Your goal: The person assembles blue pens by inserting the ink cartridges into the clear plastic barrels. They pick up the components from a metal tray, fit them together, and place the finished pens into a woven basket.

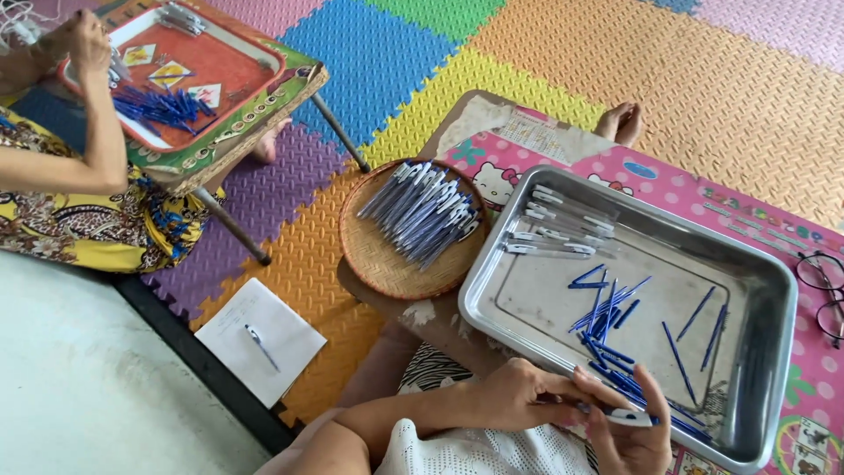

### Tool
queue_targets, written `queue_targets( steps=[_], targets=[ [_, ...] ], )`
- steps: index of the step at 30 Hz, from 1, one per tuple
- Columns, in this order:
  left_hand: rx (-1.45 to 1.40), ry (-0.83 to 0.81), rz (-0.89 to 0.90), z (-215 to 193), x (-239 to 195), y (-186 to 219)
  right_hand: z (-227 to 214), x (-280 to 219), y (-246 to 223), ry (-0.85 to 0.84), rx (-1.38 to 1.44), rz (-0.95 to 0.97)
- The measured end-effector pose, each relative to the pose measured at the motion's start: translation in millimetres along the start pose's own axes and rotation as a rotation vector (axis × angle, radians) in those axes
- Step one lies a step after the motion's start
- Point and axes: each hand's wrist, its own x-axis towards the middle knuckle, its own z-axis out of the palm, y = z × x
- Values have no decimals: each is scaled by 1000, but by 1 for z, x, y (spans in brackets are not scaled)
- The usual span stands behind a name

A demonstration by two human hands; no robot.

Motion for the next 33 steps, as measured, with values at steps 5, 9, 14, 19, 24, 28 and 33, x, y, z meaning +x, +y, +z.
queue_targets(
  steps=[5, 9, 14, 19, 24, 28, 33],
  targets=[
    [38, 36, 49, -9, -2, 4, -5, 15, 2, -3, 96, 248],
    [64, 333, 40, -57, -2, 10, -34, 29, 31, -121, 101, -157],
    [797, 959, -114, -223, -27, -62, -70, 50, 35, 32, -172, -238],
    [1080, 935, -441, -315, -36, -120, -78, 52, 37, 144, -291, -187],
    [1083, 846, -437, -324, -30, -126, -94, 50, 60, 99, -239, -229],
    [1127, 814, -399, -326, -25, -131, -108, 55, 75, 39, -301, -226],
    [1166, 746, -191, -292, 12, -87, -90, 55, 54, 48, -438, -109]
  ],
)
